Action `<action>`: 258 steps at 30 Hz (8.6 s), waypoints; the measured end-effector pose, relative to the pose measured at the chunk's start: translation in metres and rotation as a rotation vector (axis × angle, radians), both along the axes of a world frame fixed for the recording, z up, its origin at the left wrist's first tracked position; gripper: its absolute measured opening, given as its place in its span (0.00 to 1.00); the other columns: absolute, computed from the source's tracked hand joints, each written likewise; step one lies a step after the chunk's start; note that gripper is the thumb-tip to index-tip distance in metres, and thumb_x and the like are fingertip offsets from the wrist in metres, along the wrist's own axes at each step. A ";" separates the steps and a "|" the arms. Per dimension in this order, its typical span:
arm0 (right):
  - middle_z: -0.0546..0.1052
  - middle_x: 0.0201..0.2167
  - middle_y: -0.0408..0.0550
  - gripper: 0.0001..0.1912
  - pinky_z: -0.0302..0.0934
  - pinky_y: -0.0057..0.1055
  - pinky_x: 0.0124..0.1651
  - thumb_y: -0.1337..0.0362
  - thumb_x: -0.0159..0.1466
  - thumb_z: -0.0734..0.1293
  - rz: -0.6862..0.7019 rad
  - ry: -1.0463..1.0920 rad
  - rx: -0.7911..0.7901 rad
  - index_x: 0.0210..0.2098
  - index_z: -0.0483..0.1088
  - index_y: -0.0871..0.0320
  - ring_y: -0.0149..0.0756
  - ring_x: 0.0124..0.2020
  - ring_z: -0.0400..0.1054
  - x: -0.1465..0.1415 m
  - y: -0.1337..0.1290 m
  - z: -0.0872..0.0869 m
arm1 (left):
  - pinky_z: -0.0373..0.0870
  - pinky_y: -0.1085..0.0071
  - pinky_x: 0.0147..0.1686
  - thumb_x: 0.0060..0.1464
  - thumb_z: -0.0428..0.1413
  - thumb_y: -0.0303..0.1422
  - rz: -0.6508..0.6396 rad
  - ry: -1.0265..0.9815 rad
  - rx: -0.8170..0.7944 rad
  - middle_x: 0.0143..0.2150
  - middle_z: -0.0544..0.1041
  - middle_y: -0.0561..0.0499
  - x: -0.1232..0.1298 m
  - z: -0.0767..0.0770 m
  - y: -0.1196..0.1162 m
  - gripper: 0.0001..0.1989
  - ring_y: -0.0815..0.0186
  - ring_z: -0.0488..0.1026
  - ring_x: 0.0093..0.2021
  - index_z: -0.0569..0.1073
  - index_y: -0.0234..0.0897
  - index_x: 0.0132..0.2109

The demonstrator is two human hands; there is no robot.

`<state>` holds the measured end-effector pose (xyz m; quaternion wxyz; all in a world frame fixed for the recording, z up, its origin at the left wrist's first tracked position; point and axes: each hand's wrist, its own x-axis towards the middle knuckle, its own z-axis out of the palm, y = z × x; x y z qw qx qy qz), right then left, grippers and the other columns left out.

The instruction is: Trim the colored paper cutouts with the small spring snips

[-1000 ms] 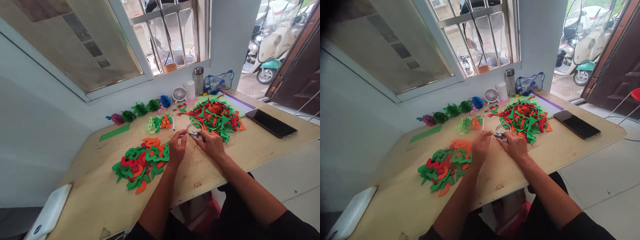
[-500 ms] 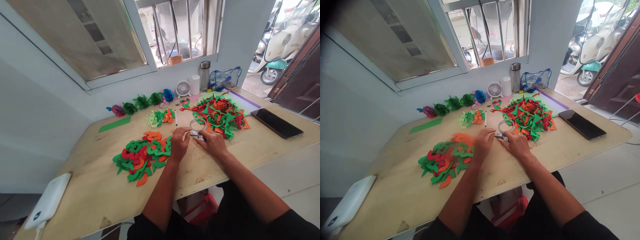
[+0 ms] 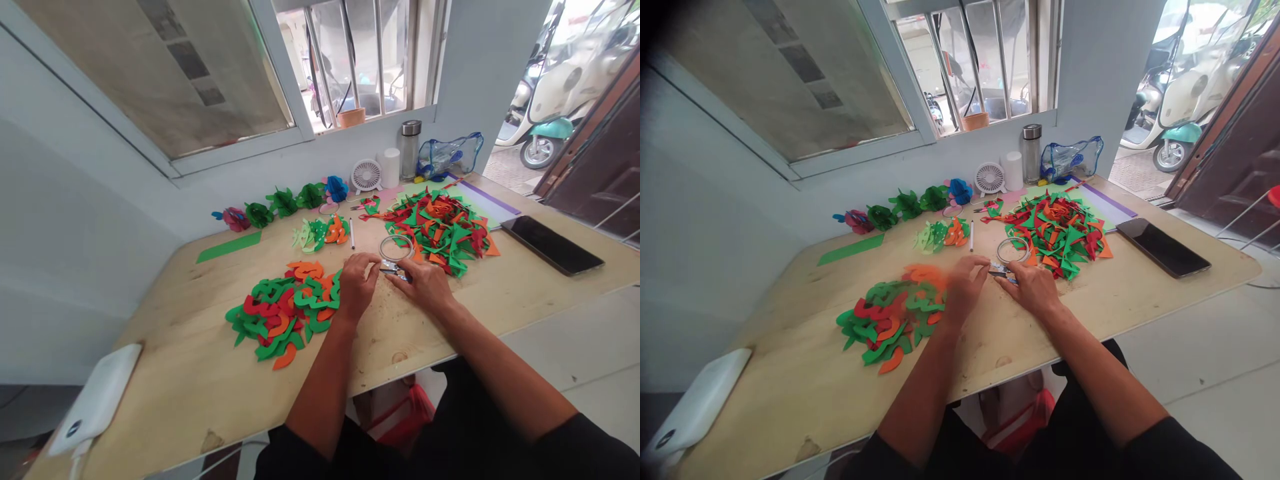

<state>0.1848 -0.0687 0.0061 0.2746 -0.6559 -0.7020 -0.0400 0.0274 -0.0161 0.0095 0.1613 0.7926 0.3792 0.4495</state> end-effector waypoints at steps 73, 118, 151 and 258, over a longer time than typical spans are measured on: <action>0.74 0.42 0.56 0.21 0.56 0.32 0.31 0.53 0.63 0.59 -0.405 -0.132 -0.277 0.52 0.65 0.56 0.44 0.38 0.70 0.000 0.001 0.006 | 0.66 0.75 0.29 0.43 0.53 0.25 0.035 -0.714 -0.547 0.26 0.73 0.55 0.014 -0.021 0.010 0.12 0.71 0.72 0.26 0.67 0.36 0.39; 0.75 0.28 0.47 0.11 0.62 0.31 0.33 0.56 0.57 0.61 0.000 0.647 0.065 0.32 0.69 0.58 0.34 0.28 0.66 -0.035 0.018 0.000 | 0.69 0.75 0.30 0.43 0.53 0.25 0.019 -0.885 -0.598 0.27 0.74 0.53 0.015 -0.005 0.006 0.13 0.69 0.75 0.29 0.68 0.36 0.40; 0.71 0.42 0.51 0.15 0.54 0.26 0.37 0.70 0.61 0.58 0.389 -0.225 -0.435 0.45 0.68 0.57 0.36 0.42 0.68 -0.068 0.062 0.008 | 0.69 0.75 0.27 0.39 0.50 0.19 0.238 -1.099 -0.828 0.30 0.72 0.55 -0.030 0.008 0.027 0.18 0.75 0.70 0.20 0.65 0.35 0.41; 0.77 0.32 0.50 0.12 0.60 0.33 0.41 0.64 0.60 0.60 0.168 0.396 0.070 0.35 0.75 0.57 0.38 0.34 0.69 -0.046 0.065 0.008 | 0.67 0.79 0.33 0.38 0.56 0.18 -0.098 -0.877 -0.712 0.37 0.77 0.48 -0.015 0.007 0.015 0.31 0.75 0.70 0.29 0.66 0.36 0.53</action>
